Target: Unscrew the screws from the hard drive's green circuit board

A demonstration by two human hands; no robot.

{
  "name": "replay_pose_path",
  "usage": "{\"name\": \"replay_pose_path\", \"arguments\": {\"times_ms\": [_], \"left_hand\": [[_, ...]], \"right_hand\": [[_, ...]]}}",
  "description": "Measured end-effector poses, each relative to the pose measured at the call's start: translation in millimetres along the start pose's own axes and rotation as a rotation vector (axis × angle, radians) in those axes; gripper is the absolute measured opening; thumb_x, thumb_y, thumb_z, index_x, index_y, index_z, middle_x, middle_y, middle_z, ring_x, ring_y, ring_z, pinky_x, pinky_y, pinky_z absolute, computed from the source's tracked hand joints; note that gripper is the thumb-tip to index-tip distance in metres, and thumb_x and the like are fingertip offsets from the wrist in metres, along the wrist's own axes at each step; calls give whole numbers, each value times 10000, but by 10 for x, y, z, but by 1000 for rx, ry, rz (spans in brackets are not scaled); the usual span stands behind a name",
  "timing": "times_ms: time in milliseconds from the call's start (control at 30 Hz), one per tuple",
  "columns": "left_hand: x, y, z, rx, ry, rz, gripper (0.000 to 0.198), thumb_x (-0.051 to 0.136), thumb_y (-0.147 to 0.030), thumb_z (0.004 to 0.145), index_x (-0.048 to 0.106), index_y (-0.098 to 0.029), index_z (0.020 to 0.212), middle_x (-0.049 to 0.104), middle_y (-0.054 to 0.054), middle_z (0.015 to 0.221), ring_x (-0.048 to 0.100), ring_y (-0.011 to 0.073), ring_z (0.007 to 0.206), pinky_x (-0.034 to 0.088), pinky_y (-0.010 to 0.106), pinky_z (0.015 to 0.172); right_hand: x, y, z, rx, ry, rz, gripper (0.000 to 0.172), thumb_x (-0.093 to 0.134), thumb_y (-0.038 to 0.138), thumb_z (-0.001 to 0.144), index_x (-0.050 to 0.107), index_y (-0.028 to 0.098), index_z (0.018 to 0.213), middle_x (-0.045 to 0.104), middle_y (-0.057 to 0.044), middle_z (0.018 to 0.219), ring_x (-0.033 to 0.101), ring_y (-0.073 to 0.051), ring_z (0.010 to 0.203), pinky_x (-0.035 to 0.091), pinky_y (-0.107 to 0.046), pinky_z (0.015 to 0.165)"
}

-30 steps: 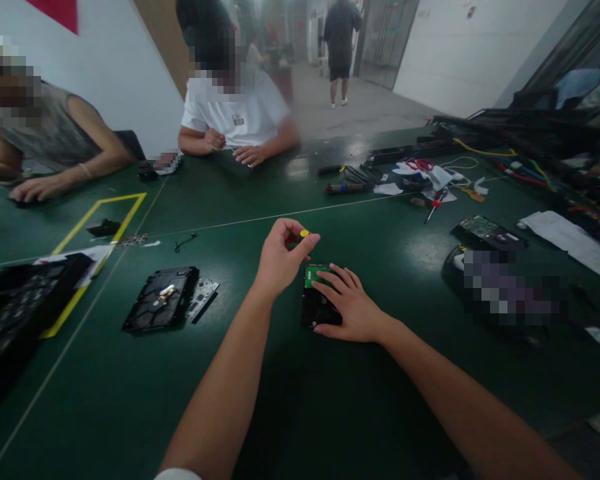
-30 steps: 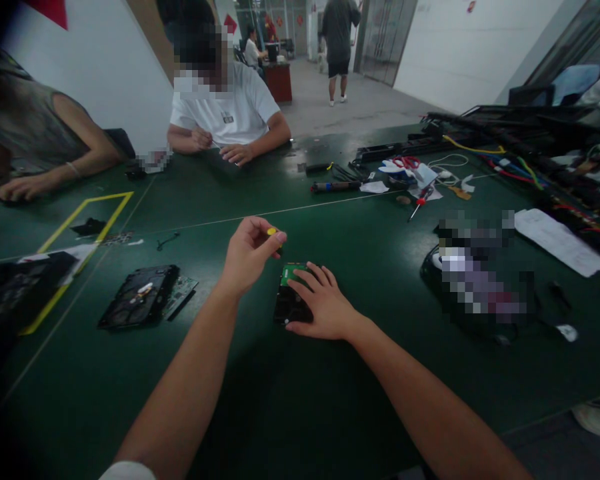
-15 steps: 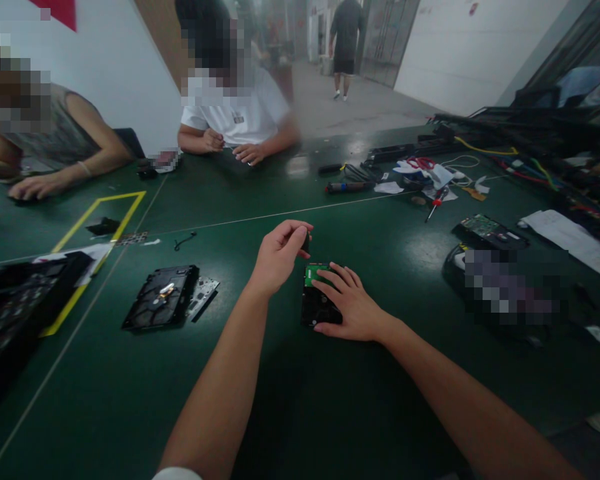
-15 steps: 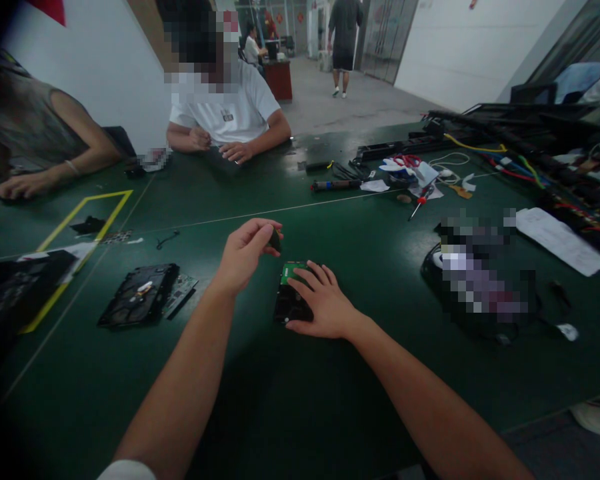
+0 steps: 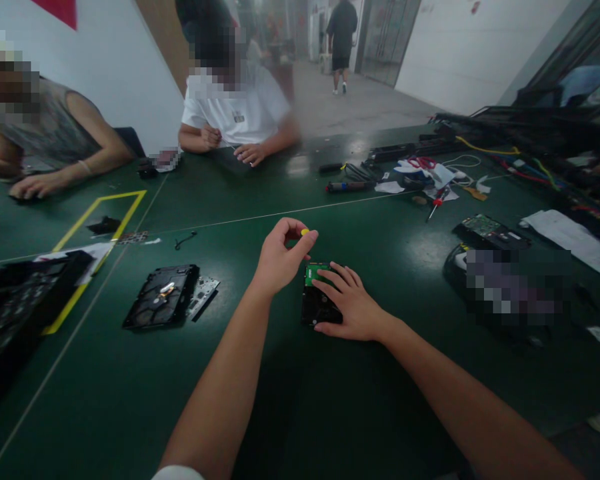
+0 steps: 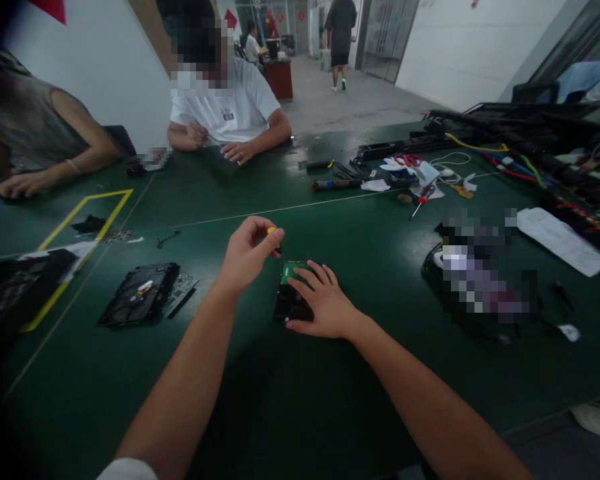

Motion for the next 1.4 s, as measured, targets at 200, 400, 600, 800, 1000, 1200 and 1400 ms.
{"name": "replay_pose_path", "arguments": {"times_ms": [200,400,600,800,1000,1200,1400], "left_hand": [[0,-8,14,-36,87,-121,194,587,-361,992,703,-231,1076,726,66,1011,696,201,934,613,243,588],[-19,8,16,-38,60,-94,233,579,-356,1001,769,-227,1039,691,71,1024,656,177,870,586,227,578],[-27,2,10,29,38,24,287,712,-498,965,763,-216,979,682,60,980,620,134,743,571,211,546],[12,-59,-16,17,126,-39,274,678,-436,992,773,-228,1144,715,75,1035,686,173,874,603,229,600],[16,-29,-3,-63,105,-185,247,596,-416,1025,687,-213,1131,746,74,997,722,212,962,602,234,578],[1,-20,14,-5,42,-56,265,702,-443,970,726,-193,1055,746,73,977,703,175,855,578,200,533],[-2,41,17,-7,-65,-50,323,854,-425,852,666,-185,958,734,49,954,631,109,666,519,181,467]], "right_hand": [[8,-9,-7,-4,-10,-13,945,611,815,870,452,261,1619,368,-118,1713,129,-436,1630,106,-681,1299],[11,-5,-6,-6,-10,-11,951,629,806,865,446,260,1622,364,-123,1714,125,-442,1630,112,-686,1295],[15,-9,-3,-7,-13,-6,943,621,811,867,454,262,1615,362,-120,1715,121,-441,1631,115,-691,1292],[14,-10,-5,-6,3,-11,946,621,803,875,445,250,1622,348,-122,1723,112,-438,1633,107,-680,1298],[0,-4,1,0,1,-16,964,620,813,869,445,240,1624,349,-133,1721,96,-455,1631,103,-696,1292],[13,-8,-1,0,3,-10,949,631,803,866,442,264,1625,350,-117,1723,102,-448,1632,112,-695,1292],[1,-2,0,10,25,-13,960,605,825,871,444,248,1621,326,-120,1735,104,-442,1633,108,-691,1296]]}}
Point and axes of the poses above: each hand's wrist, its own z-axis towards the middle knuckle, its own x-axis out of the palm, y = z × x, the point moved 3 cm from there along z, towards the middle knuckle
